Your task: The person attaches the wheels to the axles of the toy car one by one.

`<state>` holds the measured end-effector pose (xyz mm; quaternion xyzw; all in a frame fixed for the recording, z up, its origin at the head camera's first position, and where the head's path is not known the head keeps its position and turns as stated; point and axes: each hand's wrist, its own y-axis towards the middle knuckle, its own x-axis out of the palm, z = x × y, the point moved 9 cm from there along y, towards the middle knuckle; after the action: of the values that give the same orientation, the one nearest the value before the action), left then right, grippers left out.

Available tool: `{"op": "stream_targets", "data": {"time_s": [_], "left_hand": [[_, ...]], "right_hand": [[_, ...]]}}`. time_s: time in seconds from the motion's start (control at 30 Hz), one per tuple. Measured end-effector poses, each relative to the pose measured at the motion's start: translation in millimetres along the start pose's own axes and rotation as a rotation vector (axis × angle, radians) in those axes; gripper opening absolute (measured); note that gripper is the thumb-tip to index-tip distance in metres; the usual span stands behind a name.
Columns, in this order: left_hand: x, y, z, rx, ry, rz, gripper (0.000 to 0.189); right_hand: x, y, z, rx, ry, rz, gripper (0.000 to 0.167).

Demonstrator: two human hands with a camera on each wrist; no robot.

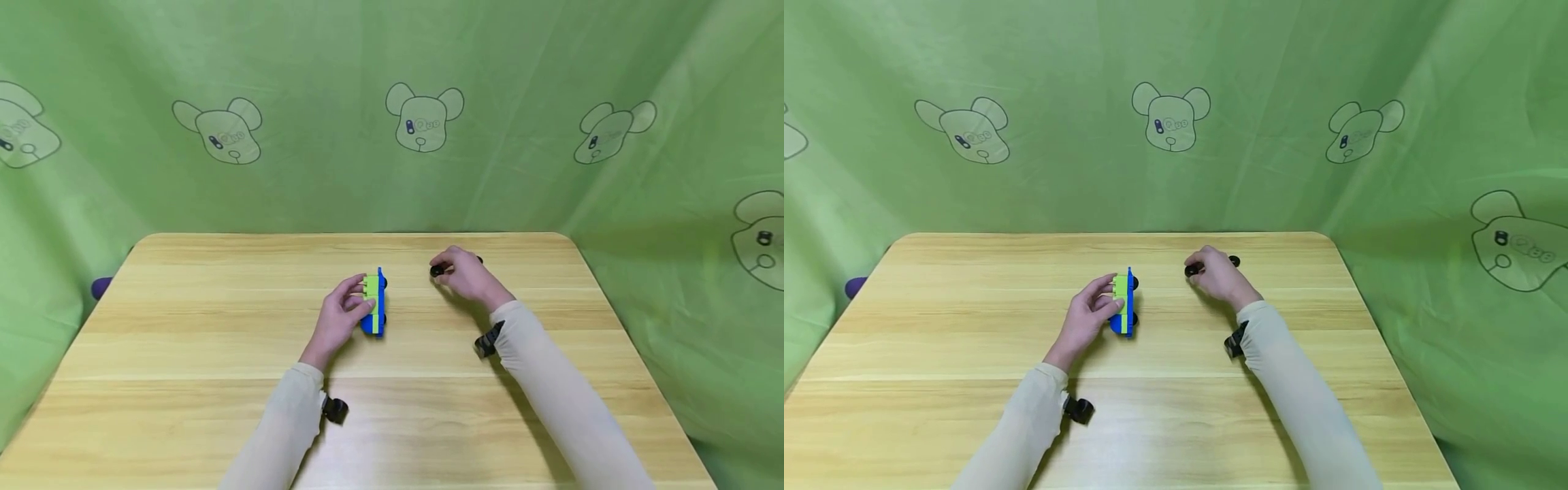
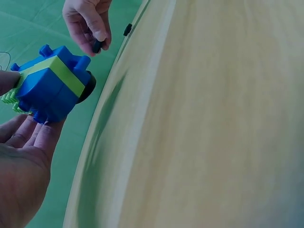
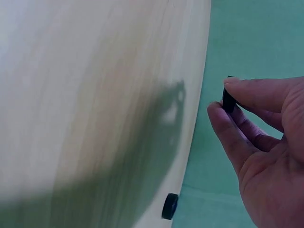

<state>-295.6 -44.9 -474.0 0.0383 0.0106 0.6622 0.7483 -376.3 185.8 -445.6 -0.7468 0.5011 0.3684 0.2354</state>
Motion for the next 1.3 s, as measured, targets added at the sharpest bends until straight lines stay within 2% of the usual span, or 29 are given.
{"op": "stream_targets", "data": {"time_s": [0.27, 0.67, 0.97, 1.13, 1.3], "left_hand": [[1.1, 3.4, -3.4, -0.018, -0.03, -0.022, 0.054], [-0.3, 0.0, -4.6, -0.019, -0.036, 0.013, 0.052], [2.3, 0.3, -7.4, -0.048, -0.035, -0.008, 0.053], [3.5, 1.8, -9.4, -0.06, -0.035, -0.026, 0.056], [3.7, 0.7, -8.8, -0.064, -0.04, -0.018, 0.056]], "right_hand": [[-2, -11.4, -20, -0.053, -0.026, 0.019, 0.033], [-11, -26.1, -41, -0.098, -0.007, 0.067, 0.036], [-13, -36.0, -52, -0.112, 0.012, 0.073, 0.037], [-16, -41.2, -61, -0.135, -0.004, 0.105, 0.036], [-14, -46.2, -68, -0.139, -0.009, 0.116, 0.035]]}}
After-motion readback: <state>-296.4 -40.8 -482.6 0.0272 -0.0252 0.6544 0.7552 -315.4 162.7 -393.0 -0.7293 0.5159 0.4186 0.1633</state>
